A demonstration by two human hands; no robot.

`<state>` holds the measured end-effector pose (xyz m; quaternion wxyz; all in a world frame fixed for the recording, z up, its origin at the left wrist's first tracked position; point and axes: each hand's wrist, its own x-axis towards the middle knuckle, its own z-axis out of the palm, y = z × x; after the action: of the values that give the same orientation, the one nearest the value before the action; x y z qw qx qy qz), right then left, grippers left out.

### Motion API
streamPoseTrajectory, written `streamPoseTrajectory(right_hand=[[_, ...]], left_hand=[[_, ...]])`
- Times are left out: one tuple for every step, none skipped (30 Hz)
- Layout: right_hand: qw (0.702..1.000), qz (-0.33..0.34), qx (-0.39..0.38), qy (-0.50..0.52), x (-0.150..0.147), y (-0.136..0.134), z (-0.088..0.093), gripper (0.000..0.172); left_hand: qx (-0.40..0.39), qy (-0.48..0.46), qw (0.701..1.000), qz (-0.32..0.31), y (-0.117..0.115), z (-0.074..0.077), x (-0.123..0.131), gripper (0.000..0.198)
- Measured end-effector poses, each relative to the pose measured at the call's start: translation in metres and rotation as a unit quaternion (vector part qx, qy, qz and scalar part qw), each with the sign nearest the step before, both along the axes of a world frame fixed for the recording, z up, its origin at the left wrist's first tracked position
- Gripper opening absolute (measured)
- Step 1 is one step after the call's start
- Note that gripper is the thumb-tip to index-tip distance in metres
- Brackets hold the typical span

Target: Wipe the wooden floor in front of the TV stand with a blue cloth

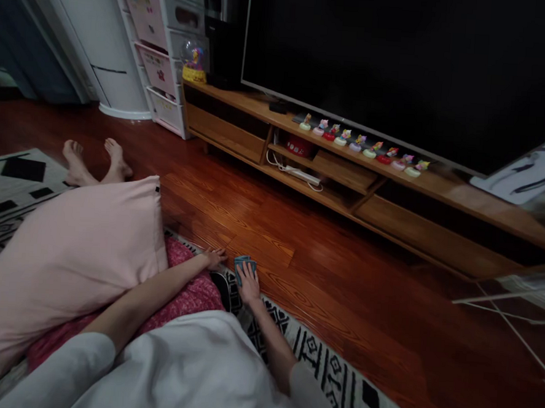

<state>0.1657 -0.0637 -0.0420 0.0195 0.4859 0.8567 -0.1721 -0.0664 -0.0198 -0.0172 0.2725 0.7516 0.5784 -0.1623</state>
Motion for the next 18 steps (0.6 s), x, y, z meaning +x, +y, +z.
streamPoseTrajectory(right_hand=[[1.000,-0.006,0.005,0.006,0.010,-0.013,-0.006,0.057],[1.000,-0.013,0.010,0.010,0.019,-0.024,-0.012,0.056],[1.000,-0.021,0.013,0.013,0.025,-0.032,-0.016,0.056],[0.999,-0.029,0.016,0.014,0.029,-0.036,-0.018,0.055],[0.999,-0.035,0.016,0.014,0.031,-0.036,-0.019,0.054],[0.999,-0.040,0.014,0.013,0.030,-0.032,-0.019,0.054],[0.999,-0.045,0.011,0.010,0.027,-0.025,-0.017,0.054],[0.999,-0.050,0.007,0.006,0.023,-0.015,-0.014,0.054],[0.998,-0.056,0.003,0.002,0.019,-0.002,-0.009,0.054],[0.998,-0.064,0.000,-0.004,0.013,0.012,-0.004,0.054],[0.997,-0.075,-0.002,-0.010,0.008,0.026,0.002,0.054],[0.996,-0.087,-0.005,-0.017,0.003,0.040,0.008,0.054],[0.995,-0.101,-0.007,-0.024,-0.002,0.053,0.013,0.055],[0.993,-0.113,-0.010,-0.031,-0.006,0.065,0.018,0.055],[0.992,-0.123,-0.012,-0.036,-0.010,0.073,0.023,0.056],[0.991,-0.129,-0.013,-0.039,-0.013,0.080,0.026,0.057],[0.990,-0.132,-0.013,-0.041,-0.014,0.083,0.028,0.057],[0.990,-0.132,-0.012,-0.041,-0.014,0.083,0.029,0.057]], left_hand=[[0.003,-0.001,1.000,-0.001,0.000,0.001,0.000,0.069],[0.008,-0.004,1.000,-0.003,0.000,0.002,0.000,0.070],[0.014,-0.007,1.000,-0.005,0.000,0.003,0.000,0.072],[0.021,-0.009,1.000,-0.008,-0.001,0.005,0.000,0.073],[0.026,-0.012,1.000,-0.013,-0.001,0.006,0.001,0.074],[0.029,-0.015,0.999,-0.018,-0.002,0.008,0.001,0.075],[0.030,-0.016,0.999,-0.024,-0.003,0.010,0.001,0.075],[0.030,-0.016,0.999,-0.029,-0.003,0.012,0.001,0.075],[0.029,-0.015,0.999,-0.034,-0.004,0.014,0.002,0.074],[0.027,-0.013,0.999,-0.036,-0.004,0.016,0.002,0.074],[0.025,-0.008,0.999,-0.037,-0.004,0.018,0.002,0.074],[0.023,-0.004,0.999,-0.037,-0.005,0.019,0.003,0.074],[0.020,0.000,0.999,-0.035,-0.005,0.021,0.003,0.074],[0.018,0.001,0.999,-0.034,-0.005,0.023,0.003,0.073],[0.018,-0.001,0.999,-0.033,-0.005,0.024,0.003,0.073],[0.018,-0.004,0.999,-0.034,-0.005,0.026,0.003,0.072],[0.020,-0.007,0.999,-0.035,-0.005,0.027,0.003,0.071],[0.022,-0.008,0.999,-0.036,-0.006,0.028,0.003,0.071]])
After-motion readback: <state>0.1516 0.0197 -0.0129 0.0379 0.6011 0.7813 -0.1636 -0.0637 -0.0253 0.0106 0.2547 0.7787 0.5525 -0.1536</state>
